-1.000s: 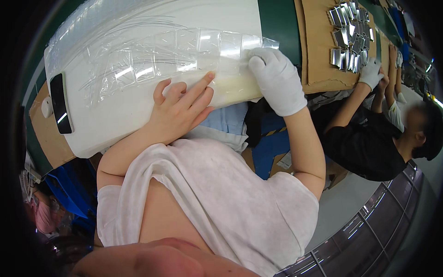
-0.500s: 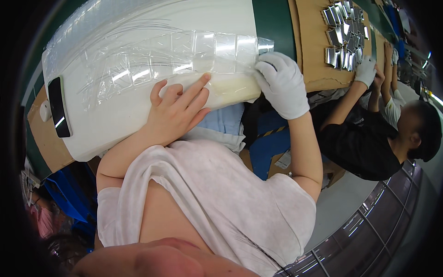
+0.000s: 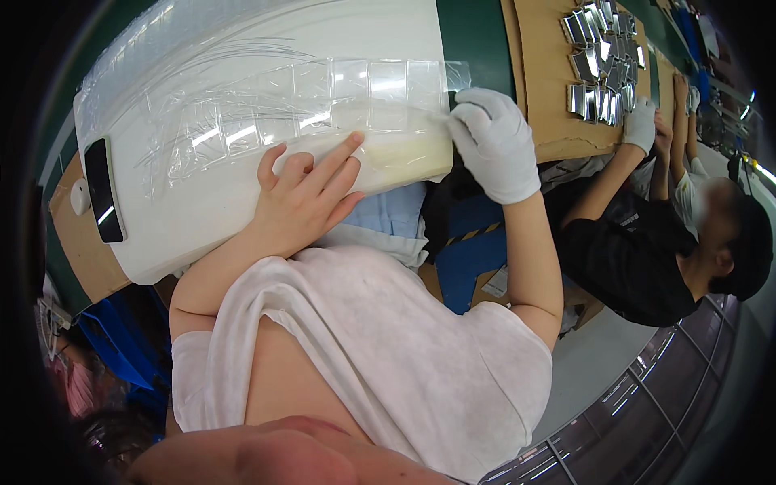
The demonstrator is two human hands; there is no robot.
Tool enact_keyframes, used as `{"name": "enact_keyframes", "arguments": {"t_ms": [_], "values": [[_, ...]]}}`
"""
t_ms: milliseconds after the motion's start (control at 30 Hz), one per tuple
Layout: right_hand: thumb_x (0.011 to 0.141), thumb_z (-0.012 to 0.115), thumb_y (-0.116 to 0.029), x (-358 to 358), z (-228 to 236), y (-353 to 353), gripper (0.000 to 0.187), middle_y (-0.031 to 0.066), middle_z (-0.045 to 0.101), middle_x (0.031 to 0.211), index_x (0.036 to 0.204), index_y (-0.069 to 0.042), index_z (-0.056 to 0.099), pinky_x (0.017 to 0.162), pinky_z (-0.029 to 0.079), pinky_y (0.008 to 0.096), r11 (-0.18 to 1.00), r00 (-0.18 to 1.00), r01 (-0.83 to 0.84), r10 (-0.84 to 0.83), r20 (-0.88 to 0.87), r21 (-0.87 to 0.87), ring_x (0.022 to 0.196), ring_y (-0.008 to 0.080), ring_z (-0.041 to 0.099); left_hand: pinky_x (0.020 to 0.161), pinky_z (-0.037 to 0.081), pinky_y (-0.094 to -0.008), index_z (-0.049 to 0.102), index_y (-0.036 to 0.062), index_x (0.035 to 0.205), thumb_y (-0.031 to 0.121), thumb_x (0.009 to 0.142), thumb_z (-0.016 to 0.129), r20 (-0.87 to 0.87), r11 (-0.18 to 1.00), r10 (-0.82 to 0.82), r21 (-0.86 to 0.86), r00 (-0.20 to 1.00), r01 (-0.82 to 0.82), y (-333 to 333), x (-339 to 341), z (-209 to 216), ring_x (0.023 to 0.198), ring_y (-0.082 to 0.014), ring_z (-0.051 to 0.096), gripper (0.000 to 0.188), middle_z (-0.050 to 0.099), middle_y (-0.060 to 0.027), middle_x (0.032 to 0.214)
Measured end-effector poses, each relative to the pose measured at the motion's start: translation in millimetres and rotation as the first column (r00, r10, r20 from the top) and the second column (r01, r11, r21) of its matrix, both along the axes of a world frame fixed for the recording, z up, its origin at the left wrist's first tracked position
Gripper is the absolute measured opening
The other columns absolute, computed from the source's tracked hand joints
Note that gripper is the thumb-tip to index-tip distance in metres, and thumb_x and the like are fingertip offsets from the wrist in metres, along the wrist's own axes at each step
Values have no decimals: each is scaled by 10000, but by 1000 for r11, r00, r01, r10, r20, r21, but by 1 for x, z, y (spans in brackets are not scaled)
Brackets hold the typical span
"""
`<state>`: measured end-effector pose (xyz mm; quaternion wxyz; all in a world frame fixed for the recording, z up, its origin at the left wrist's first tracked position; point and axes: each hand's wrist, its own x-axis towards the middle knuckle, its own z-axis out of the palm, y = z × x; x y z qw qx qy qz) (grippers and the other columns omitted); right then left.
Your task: The person inserts clear strips into plastic film pockets and fits the components into black housings by hand on an assembly line.
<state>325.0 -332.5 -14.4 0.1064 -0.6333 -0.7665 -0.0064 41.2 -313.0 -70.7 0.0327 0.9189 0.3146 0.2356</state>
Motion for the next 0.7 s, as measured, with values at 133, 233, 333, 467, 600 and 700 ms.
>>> {"name": "enact_keyframes", "arguments": {"t_ms": [133, 233, 333, 467, 600, 700], "values": [[834, 736, 18, -10, -11, -11, 180, 73, 721, 1175, 964, -55, 636, 830, 562, 321, 983, 993, 117, -113, -39, 140, 972, 245, 694, 1083, 283, -466, 616, 184, 1064, 316, 830, 731, -1, 1000, 5, 18, 1000, -5, -1, 1, -3, 886, -160, 442, 292, 596, 50, 1434], [836, 737, 18, -17, -18, -9, 161, 84, 723, 1186, 946, -51, 643, 816, 561, 312, 959, 969, 221, -195, -152, 176, 932, 236, 694, 1083, 283, -468, 616, 184, 1068, 320, 831, 732, -4, 1000, -1, 25, 1000, 1, -1, 2, -3, 886, -161, 439, 297, 594, 51, 1437], [838, 731, 48, -20, -24, -4, 158, 102, 723, 1213, 950, -39, 662, 803, 557, 291, 916, 856, 380, -296, -424, 128, 885, 205, 692, 1084, 283, -473, 616, 185, 1073, 323, 830, 733, -9, 999, 0, 34, 1000, 0, 0, 2, -3, 887, -161, 435, 303, 590, 49, 1442], [832, 726, 86, -14, -16, -1, 207, 100, 721, 1220, 995, -28, 671, 798, 555, 274, 951, 841, 306, -243, -483, 55, 883, 165, 680, 1133, 194, -491, 610, 178, 1068, 384, 921, 649, -55, 1000, -10, 15, 998, 11, 1, -1, -2, 896, -164, 446, 255, 570, 91, 1481], [821, 736, 105, -3, -13, 1, 287, 103, 721, 1199, 1067, -22, 661, 792, 558, 267, 958, 796, 286, -238, -556, -1, 886, 148, 675, 1146, 172, -506, 611, 179, 1067, 389, 931, 646, -51, 1000, -16, -4, 999, 16, 0, -3, -3, 914, -169, 457, 253, 572, 93, 1483], [812, 748, 111, -2, -11, 2, 353, 106, 721, 1175, 1125, -20, 649, 787, 562, 265, 956, 751, 291, -247, -613, -29, 890, 146, 673, 1143, 179, -515, 613, 182, 1068, 373, 910, 672, -39, 1000, -19, -10, 999, 19, 1, -2, -2, 928, -173, 464, 255, 580, 81, 1471]]}}
